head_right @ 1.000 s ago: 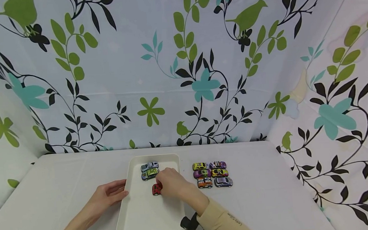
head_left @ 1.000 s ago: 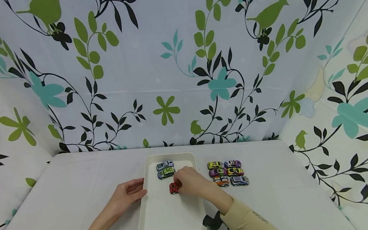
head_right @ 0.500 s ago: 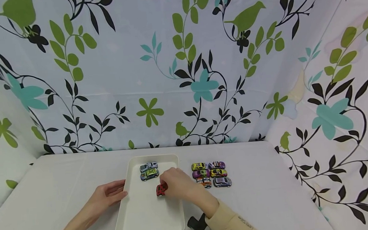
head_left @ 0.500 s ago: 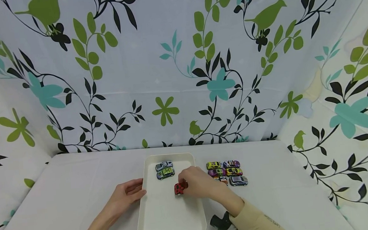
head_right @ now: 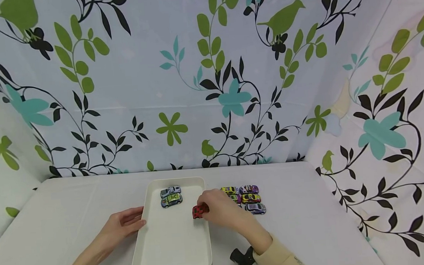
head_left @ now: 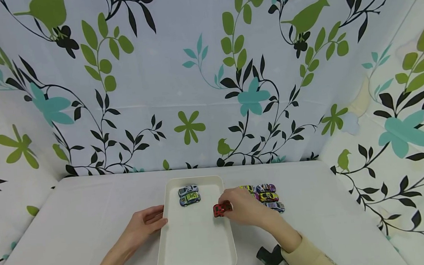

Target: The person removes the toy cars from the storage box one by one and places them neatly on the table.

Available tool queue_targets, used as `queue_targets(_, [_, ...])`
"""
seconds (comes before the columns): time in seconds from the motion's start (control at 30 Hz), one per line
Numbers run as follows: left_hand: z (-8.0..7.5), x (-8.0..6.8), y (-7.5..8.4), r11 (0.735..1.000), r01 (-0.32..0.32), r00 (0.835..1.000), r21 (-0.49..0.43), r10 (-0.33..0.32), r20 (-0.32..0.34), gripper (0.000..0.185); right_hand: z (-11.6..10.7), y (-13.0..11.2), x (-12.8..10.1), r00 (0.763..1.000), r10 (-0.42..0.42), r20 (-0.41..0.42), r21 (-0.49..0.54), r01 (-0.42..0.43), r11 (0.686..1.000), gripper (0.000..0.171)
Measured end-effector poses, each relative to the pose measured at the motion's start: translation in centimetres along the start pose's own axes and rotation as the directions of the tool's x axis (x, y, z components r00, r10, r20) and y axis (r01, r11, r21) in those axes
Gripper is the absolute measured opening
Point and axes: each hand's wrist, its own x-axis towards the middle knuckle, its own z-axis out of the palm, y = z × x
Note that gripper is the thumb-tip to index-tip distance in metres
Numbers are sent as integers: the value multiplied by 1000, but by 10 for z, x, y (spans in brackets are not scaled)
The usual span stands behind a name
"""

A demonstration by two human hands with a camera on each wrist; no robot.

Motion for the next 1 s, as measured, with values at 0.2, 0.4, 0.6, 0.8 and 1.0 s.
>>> queue_targets(0.2, [0, 0, 0, 1000, -2, 1000, 2, 2, -4, 59, -3, 11, -13, 999, 34, -11, 16, -34, 999, 15])
queue_targets(0.4, [-1, 1, -1, 1000, -5, 1000, 8, 5, 3, 60, -5, 22, -24, 998, 60, -37, 42, -58, 997, 15])
queue_targets(0.6, [0, -2, 1, 1000, 1, 1000, -1, -1, -6, 59, -11, 38, -38, 993, 89, -76, 62, -85, 994, 19])
queue_targets(0.8, [1, -2, 1, 1000, -5, 1000, -7, 5, -5, 59, -19, 59, -51, 988, 105, -115, 54, -99, 994, 24])
queue_targets(1.0, [2, -1, 0, 1000, -4, 1000, -10, 4, -10, 58, -25, 77, -63, 979, 157, -132, 60, -151, 987, 26])
